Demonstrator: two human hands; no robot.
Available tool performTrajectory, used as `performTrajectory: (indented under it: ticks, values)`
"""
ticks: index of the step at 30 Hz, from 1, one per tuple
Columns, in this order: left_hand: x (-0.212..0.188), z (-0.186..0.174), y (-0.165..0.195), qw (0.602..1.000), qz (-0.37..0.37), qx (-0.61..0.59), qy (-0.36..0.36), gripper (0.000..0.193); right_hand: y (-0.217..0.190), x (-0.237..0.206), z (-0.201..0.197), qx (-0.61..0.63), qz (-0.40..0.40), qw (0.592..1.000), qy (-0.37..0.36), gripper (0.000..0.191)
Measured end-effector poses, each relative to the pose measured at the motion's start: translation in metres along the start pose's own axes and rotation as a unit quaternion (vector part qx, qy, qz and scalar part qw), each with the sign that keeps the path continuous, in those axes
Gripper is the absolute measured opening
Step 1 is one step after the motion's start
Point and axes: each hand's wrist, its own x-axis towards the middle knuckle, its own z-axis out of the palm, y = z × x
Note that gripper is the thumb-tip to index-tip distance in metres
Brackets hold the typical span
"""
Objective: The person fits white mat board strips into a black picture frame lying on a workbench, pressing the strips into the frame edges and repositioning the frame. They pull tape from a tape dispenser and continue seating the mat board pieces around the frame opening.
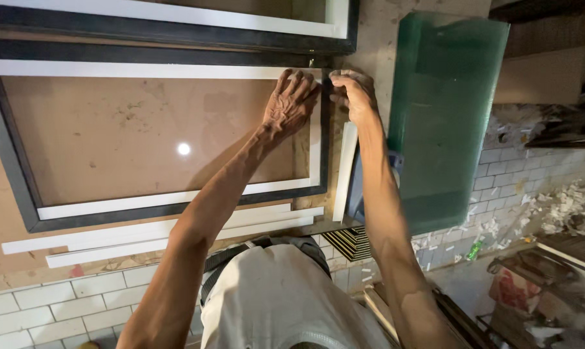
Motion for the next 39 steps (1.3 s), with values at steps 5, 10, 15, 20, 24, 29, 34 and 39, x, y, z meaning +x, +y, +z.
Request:
performTrajectory:
  ticks: [5,10,15,20,24,29,34,39]
  values:
    - [-0.001,-0.003,-0.003,1.000,0.000,-0.002,-0.010,0.038,0.012,0.018,-0.001,-0.047,0.014,0.999,-0.020,0.018]
    - [0.001,-0.006,-0.003,0.999,-0.027,-0.042,-0.021,0.038,0.014,0.021,0.002,-0.061,-0.021,0.998,-0.015,0.008]
    - [0.007,-0.004,0.000,0.993,-0.077,-0.066,-0.053,0.052,0.012,0.019,0.004,-0.065,-0.022,0.998,-0.010,0.016]
    - [0.015,-0.004,0.001,0.984,-0.125,-0.066,-0.105,0.067,0.014,0.018,0.004,-0.085,-0.069,0.994,-0.014,0.005]
    - [0.023,-0.004,-0.001,0.975,-0.133,-0.058,-0.166,0.073,0.017,0.020,0.004,-0.113,-0.065,0.991,0.000,0.002]
    - [0.041,0.002,0.000,0.971,-0.124,-0.008,-0.203,0.075,0.015,0.019,0.007,-0.208,-0.108,0.972,0.030,0.016]
    - [0.053,0.002,0.003,0.954,-0.092,0.076,-0.275,0.052,-0.013,-0.027,-0.015,-0.215,-0.261,0.931,0.138,0.057]
    - [0.053,0.006,0.003,0.954,-0.087,0.054,-0.281,0.074,-0.028,-0.100,-0.049,-0.065,-0.194,0.977,0.062,0.049]
